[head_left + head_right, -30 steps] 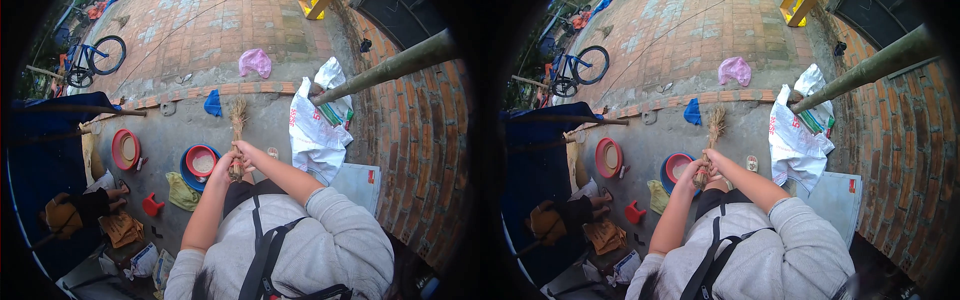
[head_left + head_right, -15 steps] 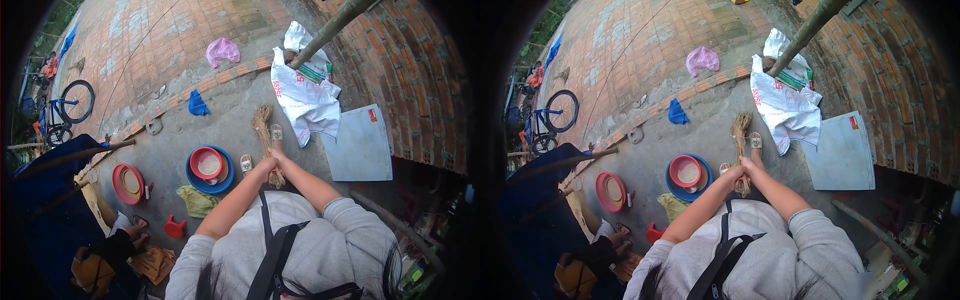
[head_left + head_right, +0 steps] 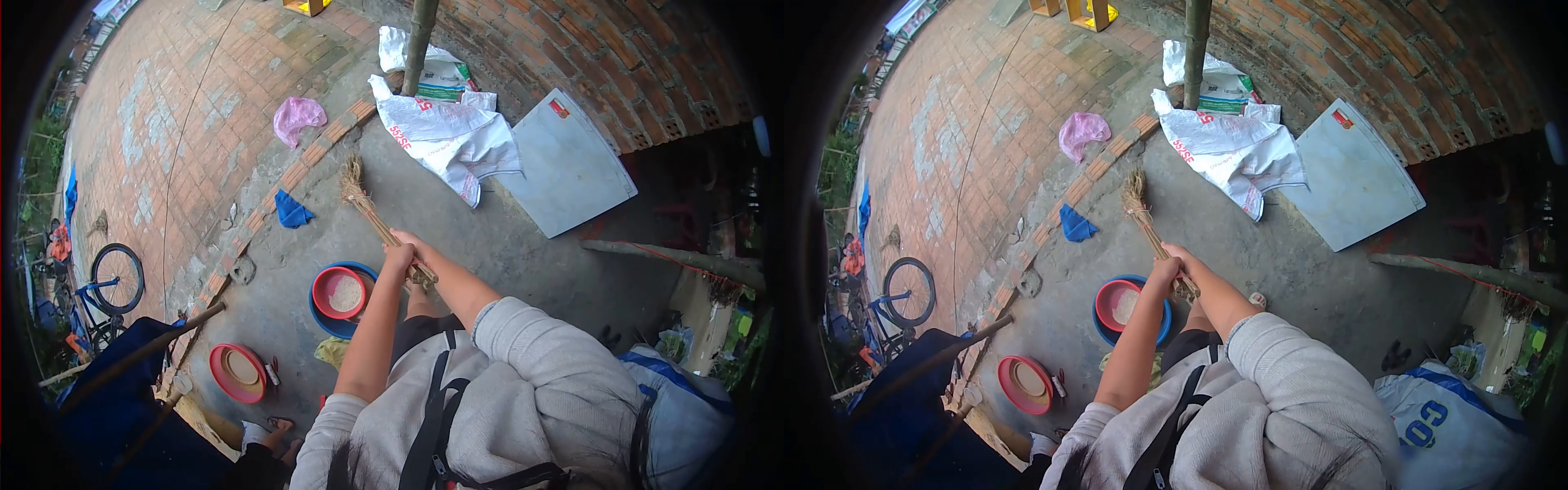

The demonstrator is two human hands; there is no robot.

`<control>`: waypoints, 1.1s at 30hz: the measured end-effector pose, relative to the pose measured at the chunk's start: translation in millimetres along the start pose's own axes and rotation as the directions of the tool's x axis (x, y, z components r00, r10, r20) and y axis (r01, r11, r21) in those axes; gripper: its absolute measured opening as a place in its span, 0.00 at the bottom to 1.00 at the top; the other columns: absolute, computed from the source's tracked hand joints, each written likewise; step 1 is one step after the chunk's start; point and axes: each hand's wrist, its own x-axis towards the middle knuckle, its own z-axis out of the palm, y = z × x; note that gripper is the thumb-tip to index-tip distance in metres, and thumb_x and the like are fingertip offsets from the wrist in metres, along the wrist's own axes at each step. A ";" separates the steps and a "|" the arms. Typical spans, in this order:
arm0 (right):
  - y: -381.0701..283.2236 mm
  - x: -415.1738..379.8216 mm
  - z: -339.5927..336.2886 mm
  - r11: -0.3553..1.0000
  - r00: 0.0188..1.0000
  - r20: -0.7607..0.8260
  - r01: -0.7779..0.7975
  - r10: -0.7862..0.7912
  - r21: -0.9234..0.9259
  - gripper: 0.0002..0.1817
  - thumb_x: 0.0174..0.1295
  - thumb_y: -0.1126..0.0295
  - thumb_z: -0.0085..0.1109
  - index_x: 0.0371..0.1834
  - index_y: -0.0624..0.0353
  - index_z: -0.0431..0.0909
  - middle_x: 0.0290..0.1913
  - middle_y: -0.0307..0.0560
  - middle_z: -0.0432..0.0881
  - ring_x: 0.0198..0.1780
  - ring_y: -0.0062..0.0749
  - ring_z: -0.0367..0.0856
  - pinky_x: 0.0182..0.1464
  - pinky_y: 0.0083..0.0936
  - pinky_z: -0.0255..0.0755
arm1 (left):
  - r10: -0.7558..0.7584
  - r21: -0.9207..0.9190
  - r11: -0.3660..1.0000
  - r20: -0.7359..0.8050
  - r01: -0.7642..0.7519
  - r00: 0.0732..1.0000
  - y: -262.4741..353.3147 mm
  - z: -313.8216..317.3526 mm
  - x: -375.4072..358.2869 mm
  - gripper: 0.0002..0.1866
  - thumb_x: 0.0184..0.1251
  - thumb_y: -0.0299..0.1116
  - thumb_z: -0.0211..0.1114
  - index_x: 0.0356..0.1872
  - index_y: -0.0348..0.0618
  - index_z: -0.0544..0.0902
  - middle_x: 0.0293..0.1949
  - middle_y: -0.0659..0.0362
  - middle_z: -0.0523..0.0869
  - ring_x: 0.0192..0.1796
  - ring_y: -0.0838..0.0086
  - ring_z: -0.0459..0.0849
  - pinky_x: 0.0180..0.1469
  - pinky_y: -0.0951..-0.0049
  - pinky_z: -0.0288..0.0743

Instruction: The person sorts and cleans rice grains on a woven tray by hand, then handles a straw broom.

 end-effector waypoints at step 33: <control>222.6 -102.7 -66.3 0.979 1.000 0.001 -0.031 0.031 -0.202 0.25 0.67 0.48 0.36 0.50 0.58 0.70 0.37 0.52 0.78 0.33 0.45 0.79 0.33 0.44 0.75 | -0.139 -0.210 0.966 0.056 0.148 0.989 -165.5 56.3 -212.2 0.07 0.54 0.28 0.53 0.28 0.33 0.73 0.18 0.53 0.76 0.17 0.65 0.78 0.21 0.66 0.76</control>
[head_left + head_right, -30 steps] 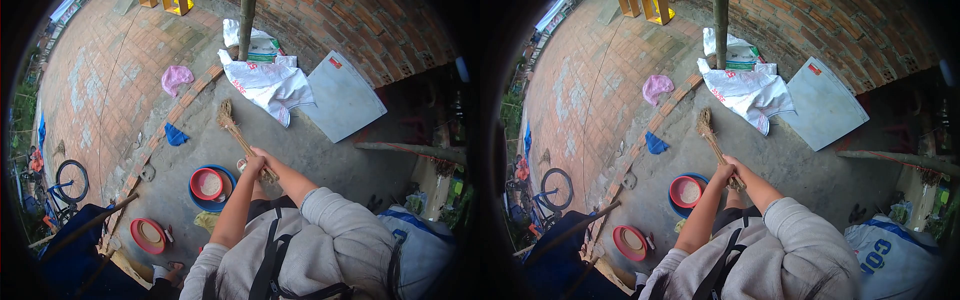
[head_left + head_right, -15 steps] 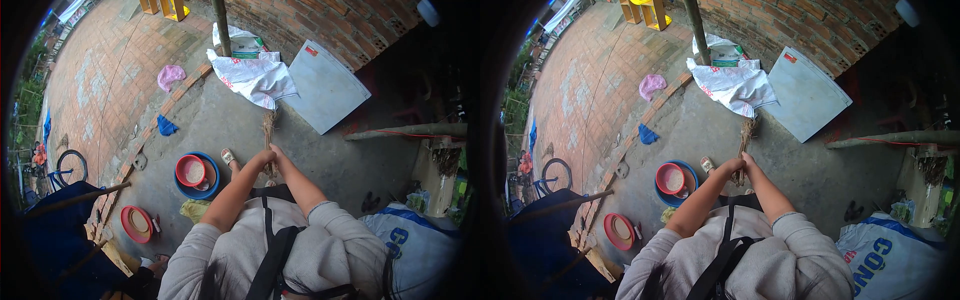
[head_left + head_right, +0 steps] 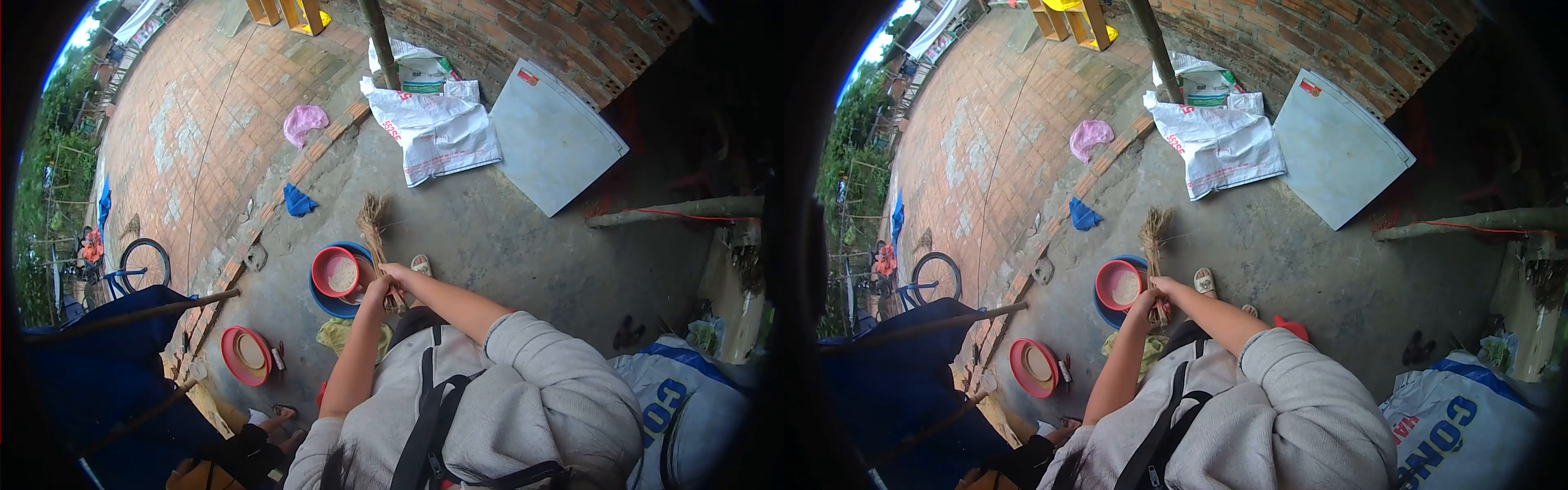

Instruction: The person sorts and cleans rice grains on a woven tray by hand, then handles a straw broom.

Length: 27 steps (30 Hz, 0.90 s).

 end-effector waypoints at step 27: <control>-72.8 -76.7 -18.3 0.939 0.963 -0.188 0.235 -0.191 0.250 0.18 0.61 0.60 0.54 0.49 0.57 0.65 0.32 0.53 0.77 0.26 0.40 0.80 0.24 0.36 0.75 | -0.068 -0.060 0.995 0.225 0.083 0.972 58.3 53.1 2.9 0.06 0.55 0.30 0.53 0.32 0.40 0.69 0.19 0.58 0.73 0.17 0.72 0.75 0.19 0.72 0.74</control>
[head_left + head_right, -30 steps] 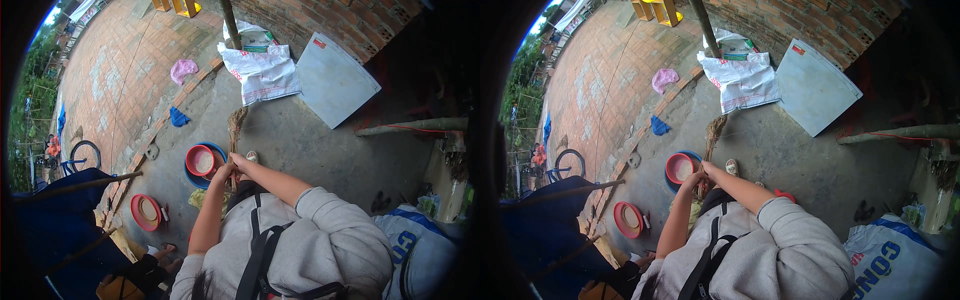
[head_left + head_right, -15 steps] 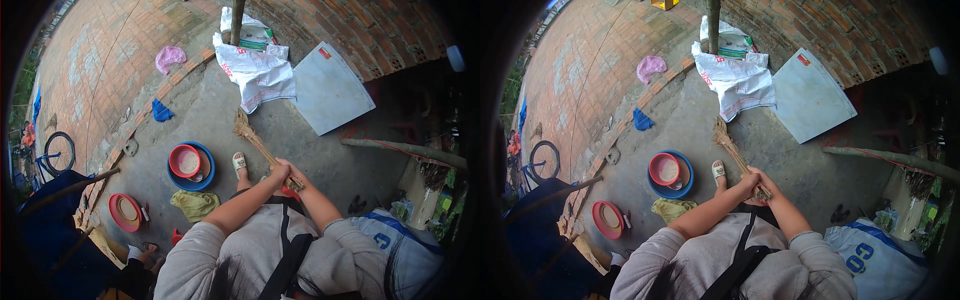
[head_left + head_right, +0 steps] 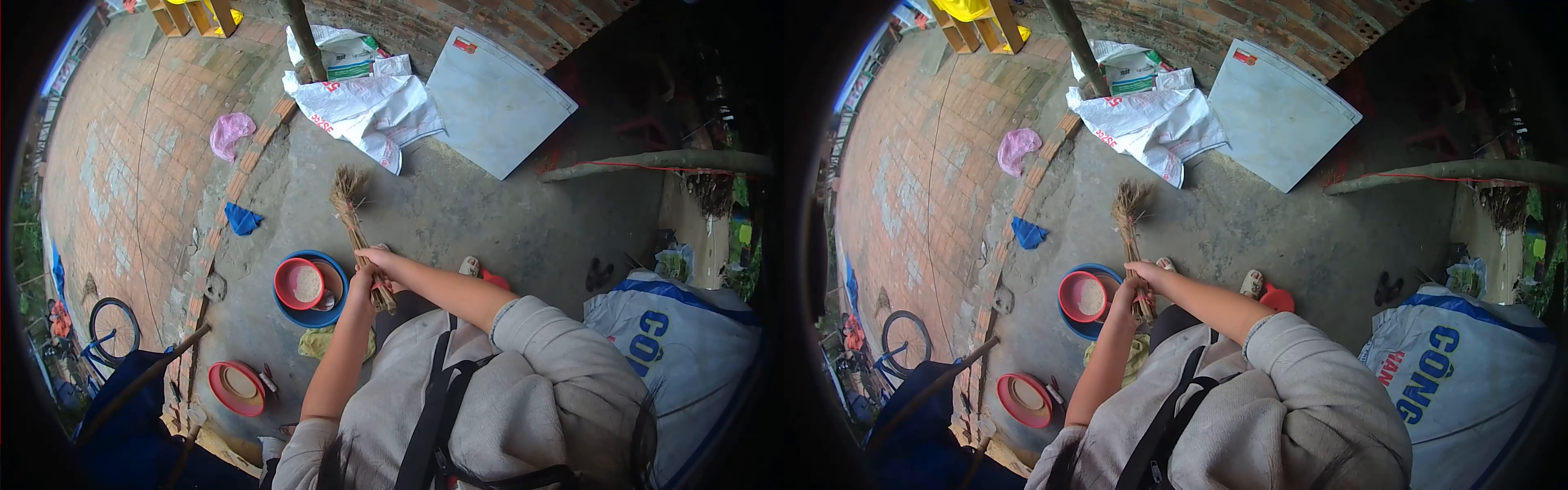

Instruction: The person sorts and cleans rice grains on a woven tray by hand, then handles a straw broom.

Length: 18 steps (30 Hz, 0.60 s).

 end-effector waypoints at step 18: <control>-70.5 -81.5 -477.7 0.945 0.981 -0.133 -0.171 0.138 -0.280 0.19 0.60 0.51 0.47 0.35 0.57 0.74 0.27 0.51 0.79 0.24 0.38 0.78 0.22 0.35 0.69 | -0.075 0.038 0.997 0.080 0.072 0.994 -201.4 369.4 161.1 0.12 0.59 0.29 0.43 0.40 0.29 0.68 0.32 0.47 0.78 0.33 0.59 0.83 0.41 0.56 0.80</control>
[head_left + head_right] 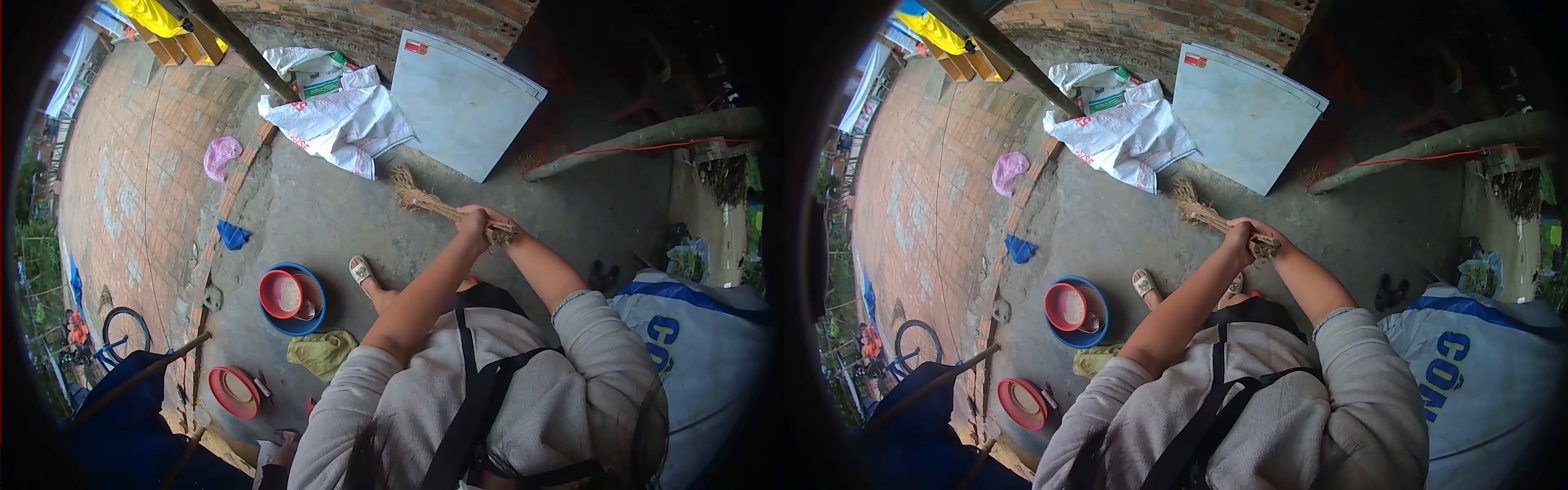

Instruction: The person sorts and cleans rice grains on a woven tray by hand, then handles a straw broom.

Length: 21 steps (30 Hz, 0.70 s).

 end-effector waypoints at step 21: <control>-45.8 -68.7 100.4 1.000 0.999 0.047 0.025 -0.025 -0.007 0.20 0.57 0.52 0.51 0.29 0.61 0.75 0.23 0.49 0.78 0.19 0.36 0.76 0.21 0.34 0.72 | -0.018 -0.245 0.969 0.013 0.020 1.000 19.3 0.6 -38.2 0.06 0.54 0.28 0.47 0.30 0.37 0.68 0.28 0.52 0.76 0.30 0.64 0.78 0.37 0.63 0.77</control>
